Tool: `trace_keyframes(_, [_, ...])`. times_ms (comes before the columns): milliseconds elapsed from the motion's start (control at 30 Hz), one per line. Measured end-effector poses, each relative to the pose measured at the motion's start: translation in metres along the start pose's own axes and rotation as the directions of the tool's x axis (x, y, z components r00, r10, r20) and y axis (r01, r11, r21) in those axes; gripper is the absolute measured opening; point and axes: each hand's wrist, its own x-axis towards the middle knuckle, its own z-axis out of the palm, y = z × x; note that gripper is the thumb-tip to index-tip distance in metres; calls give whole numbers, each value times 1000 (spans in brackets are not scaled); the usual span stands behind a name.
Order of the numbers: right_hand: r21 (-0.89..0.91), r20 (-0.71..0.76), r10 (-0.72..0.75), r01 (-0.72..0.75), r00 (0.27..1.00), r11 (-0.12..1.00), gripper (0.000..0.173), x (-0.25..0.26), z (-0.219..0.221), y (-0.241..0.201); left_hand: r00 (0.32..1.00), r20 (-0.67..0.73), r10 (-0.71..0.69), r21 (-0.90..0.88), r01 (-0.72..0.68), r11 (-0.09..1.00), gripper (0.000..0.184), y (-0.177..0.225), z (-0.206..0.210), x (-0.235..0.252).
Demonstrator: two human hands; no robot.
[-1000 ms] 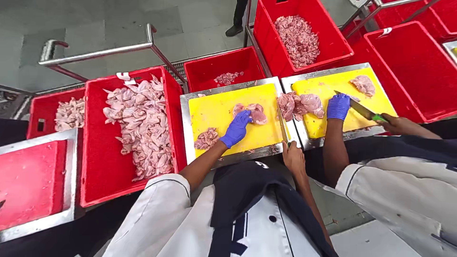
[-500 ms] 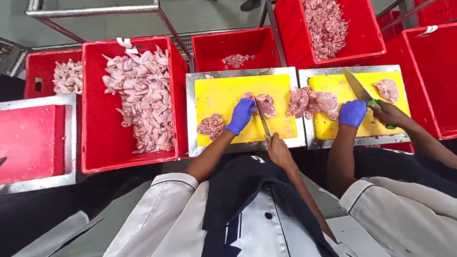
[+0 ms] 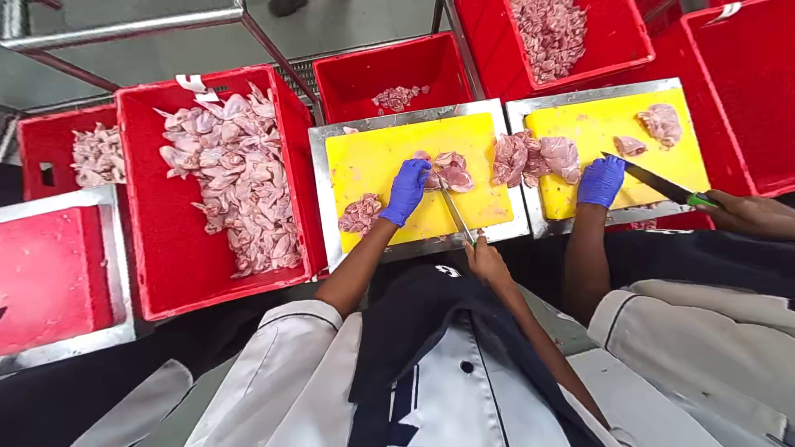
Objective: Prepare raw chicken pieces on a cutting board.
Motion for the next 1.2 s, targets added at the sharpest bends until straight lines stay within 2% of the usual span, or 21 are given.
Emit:
trace_keyframes(67, [-11, 9, -33, 33, 999, 999, 60, 0, -7, 20, 992, 98, 80, 68, -87, 994, 25, -8, -19, 15])
trace_keyframes(167, [-19, -97, -30, 28, 995, 999, 60, 12, -21, 17, 899, 418, 127, 163, -212, 964, 29, -16, -33, 43])
trace_keyframes(233, [26, -196, 3, 2, 981, 1000, 59, 24, -24, 8, 868, 485, 105, 176, -214, 961, 23, -17, -36, 54])
trace_keyframes(300, [53, -243, 40, -27, 969, 998, 58, 36, -29, 2, 908, 417, -34, 255, -80, 964, 23, -9, -39, 54])
trace_keyframes(367, [70, -243, 53, -37, 969, 997, 58, 42, -28, 0, 933, 244, -265, 331, 177, 927, 26, 0, -39, 35])
trace_keyframes(433, [59, -236, 50, -37, 970, 998, 58, 40, -27, -3, 884, 92, -458, 329, 407, 852, 34, 8, -35, 15])
trace_keyframes(467, [61, -234, 42, -29, 971, 998, 57, 39, -26, -3, 852, 62, -519, 310, 478, 822, 37, 13, -33, 6])
trace_keyframes(567, [97, -239, -17, 41, 971, 994, 53, 33, -22, 7, 837, 62, -544, 210, 522, 827, 37, 30, -21, -19])
trace_keyframes(633, [101, -235, -31, 56, 972, 993, 49, 27, -18, 11, 827, 105, -553, 228, 521, 822, 37, 41, -18, -27])
trace_keyframes(700, [100, -218, -4, 26, 976, 995, 50, 20, -14, 10, 845, 99, -525, 283, 481, 829, 35, 43, -17, -30])
trace_keyframes(733, [97, -212, -3, 24, 977, 995, 50, 16, -13, 10, 884, 74, -461, 283, 425, 860, 32, 40, -16, -30])
trace_keyframes(800, [89, -209, -50, 70, 977, 994, 51, 8, -11, 6, 972, 38, -232, 208, 220, 953, 23, 30, -13, -27])
trace_keyframes(867, [76, -187, -116, 133, 975, 988, 51, 1, -7, -2, 990, 110, -90, 136, 75, 988, 21, 22, -13, -17])
trace_keyframes(933, [70, -165, -169, 182, 972, 981, 50, 1, 0, -10, 982, 185, -49, 105, 29, 994, 21, 14, -8, -11])
trace_keyframes(1000, [50, -148, -195, 204, 970, 978, 49, 6, 4, -18, 982, 189, -26, 103, 6, 995, 22, 7, -1, -9])
trace_keyframes(1200, [-38, -53, -62, 60, 997, 997, 47, 2, 6, -53, 990, 142, -24, 122, 6, 992, 20, 4, 6, -14])
